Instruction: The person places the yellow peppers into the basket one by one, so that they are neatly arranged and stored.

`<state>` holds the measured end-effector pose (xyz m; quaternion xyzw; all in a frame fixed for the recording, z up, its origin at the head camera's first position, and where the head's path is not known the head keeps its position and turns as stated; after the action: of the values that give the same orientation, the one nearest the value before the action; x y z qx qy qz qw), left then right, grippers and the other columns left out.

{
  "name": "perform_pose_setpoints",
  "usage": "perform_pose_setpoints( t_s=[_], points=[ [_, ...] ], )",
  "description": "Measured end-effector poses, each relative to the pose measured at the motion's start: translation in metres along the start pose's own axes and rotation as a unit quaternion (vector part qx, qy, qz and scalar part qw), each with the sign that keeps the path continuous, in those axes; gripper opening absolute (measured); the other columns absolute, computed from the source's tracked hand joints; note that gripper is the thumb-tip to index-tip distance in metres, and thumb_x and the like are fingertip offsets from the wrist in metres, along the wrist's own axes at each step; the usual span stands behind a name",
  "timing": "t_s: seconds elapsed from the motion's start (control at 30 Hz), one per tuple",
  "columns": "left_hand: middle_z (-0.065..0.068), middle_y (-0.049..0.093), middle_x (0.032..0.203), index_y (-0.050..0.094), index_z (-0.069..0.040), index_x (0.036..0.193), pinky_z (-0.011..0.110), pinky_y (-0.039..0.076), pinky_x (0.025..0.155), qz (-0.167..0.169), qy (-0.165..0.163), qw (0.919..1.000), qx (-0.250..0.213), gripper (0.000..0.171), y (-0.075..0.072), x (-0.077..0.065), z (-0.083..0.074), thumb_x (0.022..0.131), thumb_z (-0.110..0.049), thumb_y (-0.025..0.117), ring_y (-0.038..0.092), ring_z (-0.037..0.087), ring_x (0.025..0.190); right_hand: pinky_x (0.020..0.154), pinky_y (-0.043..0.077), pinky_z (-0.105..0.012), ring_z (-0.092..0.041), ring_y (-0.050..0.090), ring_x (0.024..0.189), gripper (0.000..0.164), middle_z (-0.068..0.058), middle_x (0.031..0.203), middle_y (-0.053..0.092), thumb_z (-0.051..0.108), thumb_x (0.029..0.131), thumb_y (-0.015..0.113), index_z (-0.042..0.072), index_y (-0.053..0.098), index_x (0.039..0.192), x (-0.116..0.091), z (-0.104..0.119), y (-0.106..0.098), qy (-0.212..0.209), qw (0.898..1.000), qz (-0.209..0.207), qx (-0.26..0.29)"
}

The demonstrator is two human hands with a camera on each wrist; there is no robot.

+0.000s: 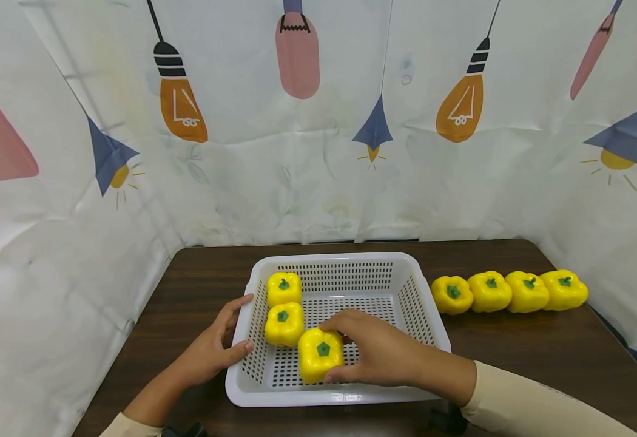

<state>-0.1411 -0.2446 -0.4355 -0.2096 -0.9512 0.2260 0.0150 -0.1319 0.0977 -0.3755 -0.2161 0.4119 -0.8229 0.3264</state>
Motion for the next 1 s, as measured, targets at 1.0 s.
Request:
perform_pose_setpoints(
  t_s=[1.0],
  points=[
    [0.032, 0.042, 0.147, 0.013, -0.027, 0.160, 0.038, 0.063, 0.070, 0.004, -0.002, 1.0000, -0.008, 0.084, 0.000, 0.000, 0.001, 0.095, -0.022, 0.067, 0.067, 0.035, 0.106, 0.105, 0.048, -0.033, -0.012, 0.055, 0.125, 0.074, 0.002, 0.137, 0.059, 0.058, 0.083, 0.079, 0.016, 0.060, 0.139, 0.036, 0.025, 0.033, -0.003, 0.999, 0.009, -0.038]
  ],
)
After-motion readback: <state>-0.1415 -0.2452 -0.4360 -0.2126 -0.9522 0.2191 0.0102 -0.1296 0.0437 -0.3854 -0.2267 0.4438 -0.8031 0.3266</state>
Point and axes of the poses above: each hand's wrist, its own x-axis towards the middle knuckle, its own y-axis out of the palm, z = x × y, the point moved 1 cm from there along x, towards the middle knuckle
